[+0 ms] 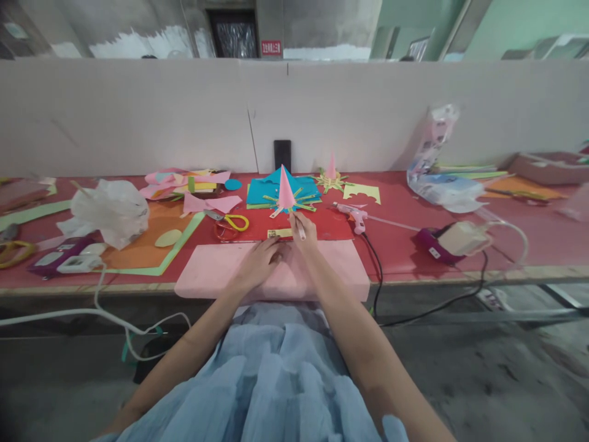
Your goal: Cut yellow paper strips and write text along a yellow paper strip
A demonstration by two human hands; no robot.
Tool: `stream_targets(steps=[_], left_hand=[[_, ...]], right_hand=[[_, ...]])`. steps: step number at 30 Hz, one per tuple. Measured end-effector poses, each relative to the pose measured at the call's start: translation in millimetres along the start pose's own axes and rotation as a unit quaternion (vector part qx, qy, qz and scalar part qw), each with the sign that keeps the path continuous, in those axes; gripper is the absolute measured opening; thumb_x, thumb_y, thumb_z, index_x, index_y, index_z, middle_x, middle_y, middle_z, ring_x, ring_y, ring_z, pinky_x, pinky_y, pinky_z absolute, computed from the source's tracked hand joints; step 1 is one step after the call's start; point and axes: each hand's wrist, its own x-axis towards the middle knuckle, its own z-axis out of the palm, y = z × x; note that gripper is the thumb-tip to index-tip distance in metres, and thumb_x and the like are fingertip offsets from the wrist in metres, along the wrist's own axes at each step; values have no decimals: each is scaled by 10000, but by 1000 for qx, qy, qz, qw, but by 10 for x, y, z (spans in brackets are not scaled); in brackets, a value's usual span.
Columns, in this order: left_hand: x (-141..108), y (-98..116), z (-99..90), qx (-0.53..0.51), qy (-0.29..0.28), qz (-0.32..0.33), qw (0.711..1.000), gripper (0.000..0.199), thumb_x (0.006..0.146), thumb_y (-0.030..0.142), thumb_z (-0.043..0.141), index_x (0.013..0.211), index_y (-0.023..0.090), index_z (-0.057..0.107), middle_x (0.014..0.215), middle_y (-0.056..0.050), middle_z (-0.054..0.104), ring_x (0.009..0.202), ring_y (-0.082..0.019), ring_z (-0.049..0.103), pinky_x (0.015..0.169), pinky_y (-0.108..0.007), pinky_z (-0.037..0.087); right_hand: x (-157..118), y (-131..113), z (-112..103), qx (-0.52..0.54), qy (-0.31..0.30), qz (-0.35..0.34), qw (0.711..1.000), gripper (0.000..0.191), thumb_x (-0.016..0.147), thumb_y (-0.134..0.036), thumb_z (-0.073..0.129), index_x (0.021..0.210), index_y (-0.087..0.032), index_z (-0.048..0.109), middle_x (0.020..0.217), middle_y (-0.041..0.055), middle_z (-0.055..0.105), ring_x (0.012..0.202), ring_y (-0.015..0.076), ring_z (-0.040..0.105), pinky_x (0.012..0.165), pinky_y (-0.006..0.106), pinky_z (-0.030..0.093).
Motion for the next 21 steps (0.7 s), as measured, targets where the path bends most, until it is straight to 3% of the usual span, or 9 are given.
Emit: stream_targets(steps=[5, 10, 15, 21], left_hand=[[9, 5, -7, -1, -1, 3, 1000, 312, 880, 232, 424, 1155, 181, 563, 1342, -80, 512, 1275, -186, 410, 1099, -366, 284], [6, -12, 6, -3, 7, 14, 1000, 322, 892, 236, 404, 1170, 181, 558, 1322, -73, 525, 1275, -181, 409, 1096, -354, 287], [7, -24, 23, 11, -3, 12, 1000, 340, 892, 238, 404, 1196, 167, 540, 1330, -89, 518, 1281, -190, 405, 1094, -367, 292], [5, -10, 18, 6, -3, 2, 1000, 341, 901, 242, 380, 1192, 172, 544, 1329, -90, 519, 1283, -193, 403, 1083, -371, 305]], right_hand=[[18, -80, 52, 9, -19, 47, 999, 504, 847, -599, 401, 808, -187, 688, 618, 40, 626, 664, 178, 628, 628, 269, 493], [72, 15, 105, 93, -56, 70, 992, 437, 791, -625, 480, 764, -202, 587, 489, -28, 521, 555, 151, 602, 577, 259, 507], [139, 91, 105, 91, -89, 110, 986, 392, 767, -586, 546, 661, -212, 494, 515, -11, 582, 495, 137, 582, 534, 256, 493], [146, 149, 106, 65, -95, 97, 989, 309, 772, -498, 568, 672, -228, 456, 524, -24, 600, 547, 159, 618, 518, 246, 461]])
